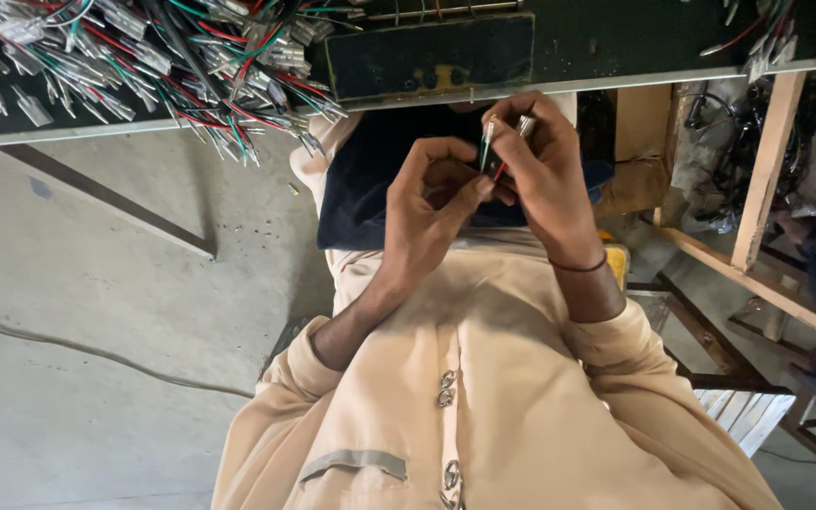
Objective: The person sits at a workbench covered with wire harnesses and joins small colored wires, twisting their ends together and attaching them to a connector block. The person uses pliers to crimp or secure a black cable connector and works the assembled wires onto the fixture on the table.
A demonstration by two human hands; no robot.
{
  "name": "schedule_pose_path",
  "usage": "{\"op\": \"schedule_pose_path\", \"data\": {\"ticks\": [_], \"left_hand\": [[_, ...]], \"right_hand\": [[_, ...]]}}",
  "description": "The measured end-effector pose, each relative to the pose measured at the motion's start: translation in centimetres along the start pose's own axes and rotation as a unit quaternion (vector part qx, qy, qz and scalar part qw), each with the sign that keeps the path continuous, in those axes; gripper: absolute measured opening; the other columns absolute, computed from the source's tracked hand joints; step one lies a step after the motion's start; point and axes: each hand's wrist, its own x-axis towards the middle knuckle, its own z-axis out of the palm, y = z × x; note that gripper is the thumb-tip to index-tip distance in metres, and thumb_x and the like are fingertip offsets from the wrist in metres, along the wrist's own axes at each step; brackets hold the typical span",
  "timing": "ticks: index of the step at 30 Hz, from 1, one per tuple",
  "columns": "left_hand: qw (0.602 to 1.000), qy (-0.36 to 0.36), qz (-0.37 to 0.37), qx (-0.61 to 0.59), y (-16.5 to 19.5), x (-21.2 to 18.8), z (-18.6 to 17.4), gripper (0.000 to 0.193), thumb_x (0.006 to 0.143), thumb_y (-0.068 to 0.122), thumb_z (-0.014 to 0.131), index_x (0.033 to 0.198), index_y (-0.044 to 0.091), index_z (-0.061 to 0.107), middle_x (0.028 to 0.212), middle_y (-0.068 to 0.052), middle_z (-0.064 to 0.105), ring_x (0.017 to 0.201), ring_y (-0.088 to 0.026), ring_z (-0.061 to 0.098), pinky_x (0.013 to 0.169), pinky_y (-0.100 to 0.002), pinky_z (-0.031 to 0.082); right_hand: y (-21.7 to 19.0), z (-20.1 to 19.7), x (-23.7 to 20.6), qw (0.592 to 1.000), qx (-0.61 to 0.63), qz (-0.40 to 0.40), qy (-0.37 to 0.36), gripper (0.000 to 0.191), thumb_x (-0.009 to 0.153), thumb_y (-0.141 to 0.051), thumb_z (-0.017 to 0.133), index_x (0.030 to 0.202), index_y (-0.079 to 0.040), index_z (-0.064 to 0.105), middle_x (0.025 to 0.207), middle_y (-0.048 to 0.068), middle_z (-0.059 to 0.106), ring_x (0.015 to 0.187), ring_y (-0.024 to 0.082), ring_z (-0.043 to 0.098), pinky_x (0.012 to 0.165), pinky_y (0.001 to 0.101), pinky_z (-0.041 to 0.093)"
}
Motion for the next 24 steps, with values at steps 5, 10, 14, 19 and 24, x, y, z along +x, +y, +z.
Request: {"op": "schedule_pose_path", "data": {"ticks": [5, 10, 14, 19, 24], "left_hand": [[0.986, 0.105, 0.084, 0.103, -1.4, 0.4, -0.6, 0.047, 0.101, 0.001, 0.071, 0.146, 0.003, 0.056, 0.101, -0.006, 0.074, 0.088, -0.008, 0.071, 0.081, -0.025, 0.062], [0.99, 0.131, 0.029, -0.046, -3.3, 1.2, -1.6, 0.046, 0.098, 0.002, 0.068, 0.141, -0.002, 0.053, 0.105, -0.006, 0.07, 0.089, -0.009, 0.068, 0.079, -0.027, 0.061], [0.986, 0.121, -0.029, -0.108, -4.1, 1.3, -2.0, 0.031, 0.102, 0.01, 0.069, 0.129, -0.007, 0.065, 0.097, -0.005, 0.067, 0.084, -0.008, 0.062, 0.073, -0.027, 0.058], [0.98, 0.117, -0.083, -0.14, -4.1, 2.2, -1.9, 0.024, 0.102, 0.018, 0.069, 0.112, -0.004, 0.071, 0.083, -0.002, 0.065, 0.069, -0.007, 0.055, 0.057, -0.026, 0.053], [0.984, 0.101, -0.077, -0.123, -4.0, 2.7, -2.2, 0.026, 0.101, 0.024, 0.07, 0.1, -0.002, 0.068, 0.08, -0.003, 0.065, 0.062, -0.006, 0.053, 0.052, -0.027, 0.051]], "right_hand": [[0.7, -1.4, 0.6, 0.982, 0.141, 0.066, -0.11, 0.03, 0.108, -0.015, 0.06, 0.135, -0.002, 0.057, 0.097, 0.001, 0.06, 0.081, 0.007, 0.055, 0.076, 0.0284, 0.053], [2.4, -2.1, 2.0, 0.989, -0.012, 0.102, -0.104, 0.028, 0.105, -0.016, 0.064, 0.125, 0.003, 0.059, 0.09, 0.005, 0.068, 0.07, 0.008, 0.056, 0.066, 0.0274, 0.053], [3.0, -2.1, 2.6, 0.99, -0.011, 0.125, -0.058, 0.024, 0.104, -0.019, 0.068, 0.109, 0.005, 0.067, 0.082, 0.006, 0.068, 0.057, 0.006, 0.05, 0.052, 0.0257, 0.049], [2.8, -1.5, 3.4, 0.993, -0.01, 0.116, -0.008, 0.028, 0.105, -0.024, 0.067, 0.103, 0.004, 0.069, 0.079, 0.005, 0.067, 0.052, 0.006, 0.048, 0.048, 0.0243, 0.046], [2.6, -1.3, 3.1, 0.993, -0.002, 0.12, -0.01, 0.029, 0.105, -0.025, 0.066, 0.103, 0.003, 0.068, 0.075, 0.005, 0.064, 0.05, 0.006, 0.048, 0.045, 0.0245, 0.044]]}}
